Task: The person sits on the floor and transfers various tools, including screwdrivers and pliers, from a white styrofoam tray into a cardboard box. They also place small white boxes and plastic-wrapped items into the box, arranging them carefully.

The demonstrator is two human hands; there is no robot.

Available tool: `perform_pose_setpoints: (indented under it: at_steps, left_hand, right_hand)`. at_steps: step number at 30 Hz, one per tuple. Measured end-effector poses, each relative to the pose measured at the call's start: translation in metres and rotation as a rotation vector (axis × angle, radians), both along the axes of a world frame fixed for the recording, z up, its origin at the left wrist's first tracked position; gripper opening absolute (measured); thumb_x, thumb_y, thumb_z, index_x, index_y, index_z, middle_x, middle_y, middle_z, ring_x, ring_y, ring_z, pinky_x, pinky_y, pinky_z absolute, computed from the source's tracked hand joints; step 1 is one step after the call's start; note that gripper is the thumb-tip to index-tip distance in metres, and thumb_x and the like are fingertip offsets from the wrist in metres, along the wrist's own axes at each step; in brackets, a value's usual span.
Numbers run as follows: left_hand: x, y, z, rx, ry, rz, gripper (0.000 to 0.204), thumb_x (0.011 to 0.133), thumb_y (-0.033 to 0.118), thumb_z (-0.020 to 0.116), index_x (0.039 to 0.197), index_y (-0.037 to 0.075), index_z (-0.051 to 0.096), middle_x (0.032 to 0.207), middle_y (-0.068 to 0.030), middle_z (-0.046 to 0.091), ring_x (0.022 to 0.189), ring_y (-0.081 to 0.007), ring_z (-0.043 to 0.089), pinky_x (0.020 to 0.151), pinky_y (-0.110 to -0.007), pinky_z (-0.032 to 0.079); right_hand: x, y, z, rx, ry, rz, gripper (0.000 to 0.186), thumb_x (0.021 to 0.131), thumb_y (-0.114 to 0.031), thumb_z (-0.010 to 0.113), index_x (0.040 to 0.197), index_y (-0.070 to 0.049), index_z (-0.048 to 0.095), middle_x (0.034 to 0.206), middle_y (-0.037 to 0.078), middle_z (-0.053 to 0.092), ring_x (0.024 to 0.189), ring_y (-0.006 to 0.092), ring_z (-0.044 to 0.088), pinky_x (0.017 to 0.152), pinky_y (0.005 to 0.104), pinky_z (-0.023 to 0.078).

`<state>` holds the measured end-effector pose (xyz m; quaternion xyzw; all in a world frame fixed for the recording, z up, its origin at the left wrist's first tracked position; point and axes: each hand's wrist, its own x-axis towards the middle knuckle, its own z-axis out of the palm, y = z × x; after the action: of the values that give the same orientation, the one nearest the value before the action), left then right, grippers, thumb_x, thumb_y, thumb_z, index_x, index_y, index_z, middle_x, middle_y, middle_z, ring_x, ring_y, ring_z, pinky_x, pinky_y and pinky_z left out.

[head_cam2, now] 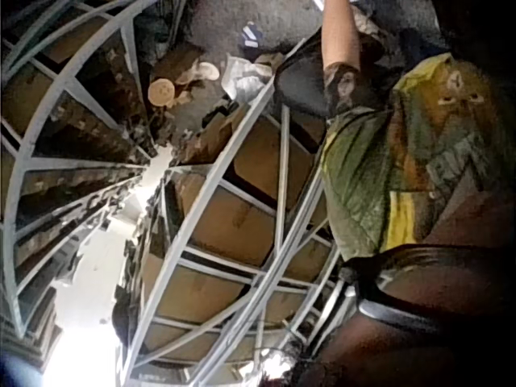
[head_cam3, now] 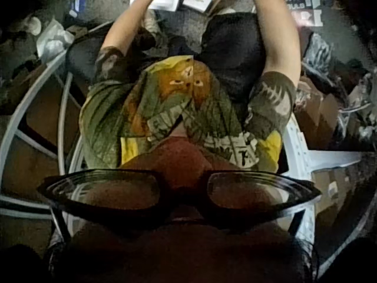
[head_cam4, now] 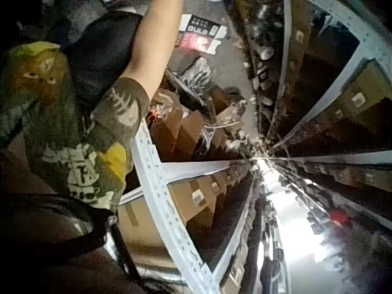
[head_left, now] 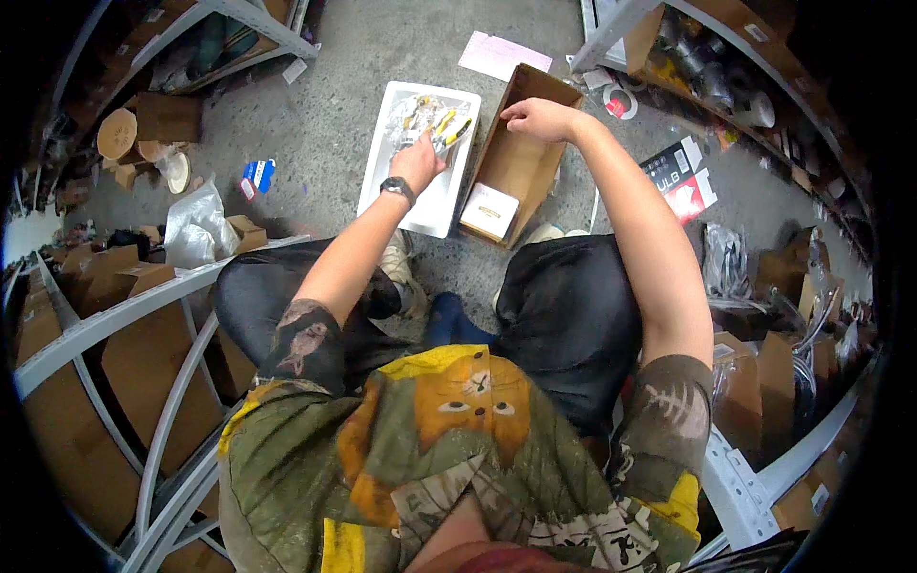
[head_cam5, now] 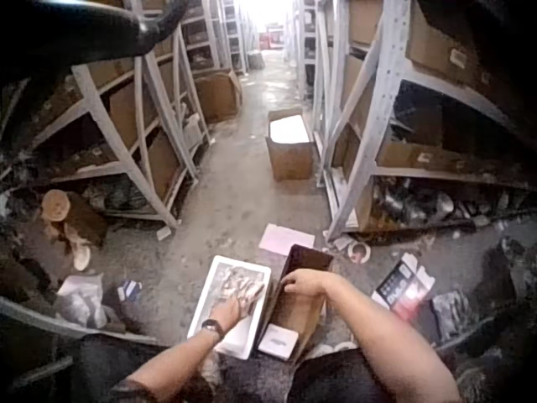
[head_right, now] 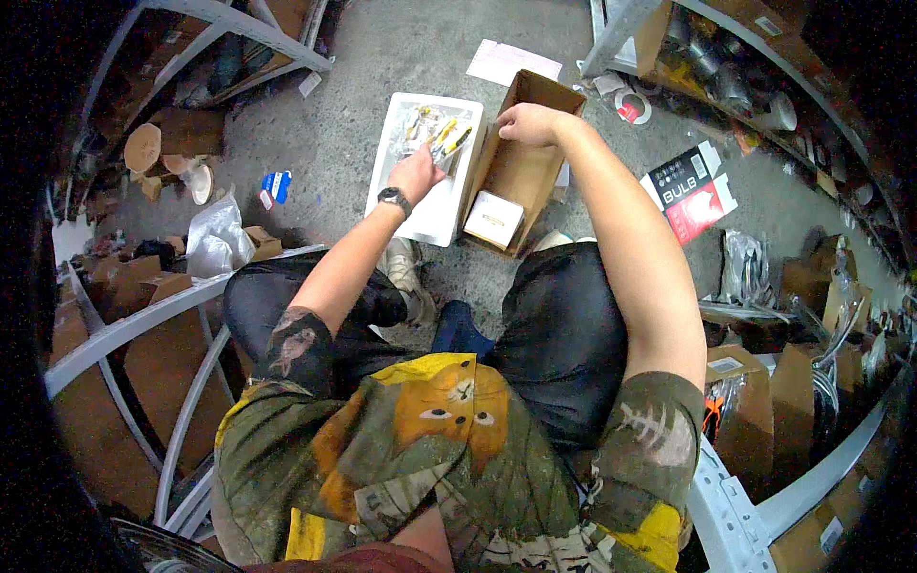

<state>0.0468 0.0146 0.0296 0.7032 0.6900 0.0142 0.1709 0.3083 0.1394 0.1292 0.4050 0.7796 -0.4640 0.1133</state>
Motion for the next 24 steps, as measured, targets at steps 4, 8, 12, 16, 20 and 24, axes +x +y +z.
perform_pose_setpoints:
  at_steps: [4, 8, 12, 16, 20, 24]
  left_hand:
    - [-0.003, 0.002, 0.019, 0.081, -0.092, -0.021, 0.033, 0.089, 0.025, 0.059, 0.100, -0.004, 0.049, 0.074, -0.0234, 0.066, 0.070, -0.0409, 0.067, 0.063, -0.050, 0.055]
    - [0.050, -0.008, 0.077, 0.039, -0.196, 0.106, 0.032, 0.090, 0.025, 0.054, 0.104, -0.001, 0.045, 0.073, -0.0243, 0.066, 0.068, -0.0432, 0.066, 0.061, -0.051, 0.055]
    - [0.094, -0.020, 0.116, 0.153, -0.341, 0.018, 0.038, 0.093, 0.030, 0.055, 0.114, 0.001, 0.045, 0.090, -0.0224, 0.066, 0.074, -0.0402, 0.067, 0.063, -0.051, 0.053]
    - [0.049, -0.004, 0.091, 0.445, -0.295, 0.011, 0.050, 0.084, 0.040, 0.067, 0.112, 0.001, 0.052, 0.094, -0.0169, 0.060, 0.086, -0.0354, 0.062, 0.073, -0.045, 0.051]
    - [-0.043, 0.004, 0.001, 0.359, -0.080, 0.516, 0.083, 0.075, 0.040, 0.079, 0.127, -0.011, 0.041, 0.124, -0.0257, 0.047, 0.122, -0.0354, 0.046, 0.102, -0.042, 0.042]
    - [-0.077, 0.020, -0.031, -0.058, -0.087, 0.420, 0.084, 0.074, 0.049, 0.080, 0.123, -0.010, 0.046, 0.127, -0.0280, 0.049, 0.120, -0.0387, 0.051, 0.102, -0.044, 0.043]
  right_hand:
    - [-0.001, 0.002, -0.004, -0.120, 0.057, -0.196, 0.056, 0.095, -0.039, 0.058, 0.140, -0.006, 0.051, 0.120, 0.011, 0.065, 0.102, 0.0209, 0.063, 0.091, 0.0389, 0.050]
    - [-0.019, -0.014, 0.016, -0.510, 0.272, -0.562, 0.064, 0.094, -0.055, 0.056, 0.136, -0.006, 0.051, 0.117, 0.009, 0.064, 0.099, 0.0177, 0.063, 0.086, 0.0415, 0.053]
    - [-0.029, -0.005, 0.001, -0.517, 0.523, -0.646, 0.044, 0.098, -0.036, 0.058, 0.123, 0.000, 0.055, 0.106, 0.011, 0.065, 0.094, 0.0217, 0.067, 0.080, 0.0358, 0.058]
    - [-0.011, 0.005, -0.015, -0.444, 0.610, -0.781, 0.023, 0.097, -0.016, 0.058, 0.113, 0.001, 0.057, 0.097, 0.011, 0.068, 0.086, 0.0211, 0.069, 0.073, 0.0323, 0.057]
    - [0.011, 0.003, -0.007, -0.475, 0.555, -0.901, 0.023, 0.095, -0.021, 0.061, 0.110, -0.003, 0.059, 0.093, 0.010, 0.072, 0.071, 0.0156, 0.069, 0.052, 0.0264, 0.048]
    - [0.020, 0.007, -0.021, -0.400, 0.469, -0.904, 0.022, 0.093, -0.026, 0.065, 0.104, -0.006, 0.064, 0.083, 0.006, 0.069, 0.063, 0.0129, 0.063, 0.050, 0.0255, 0.043]
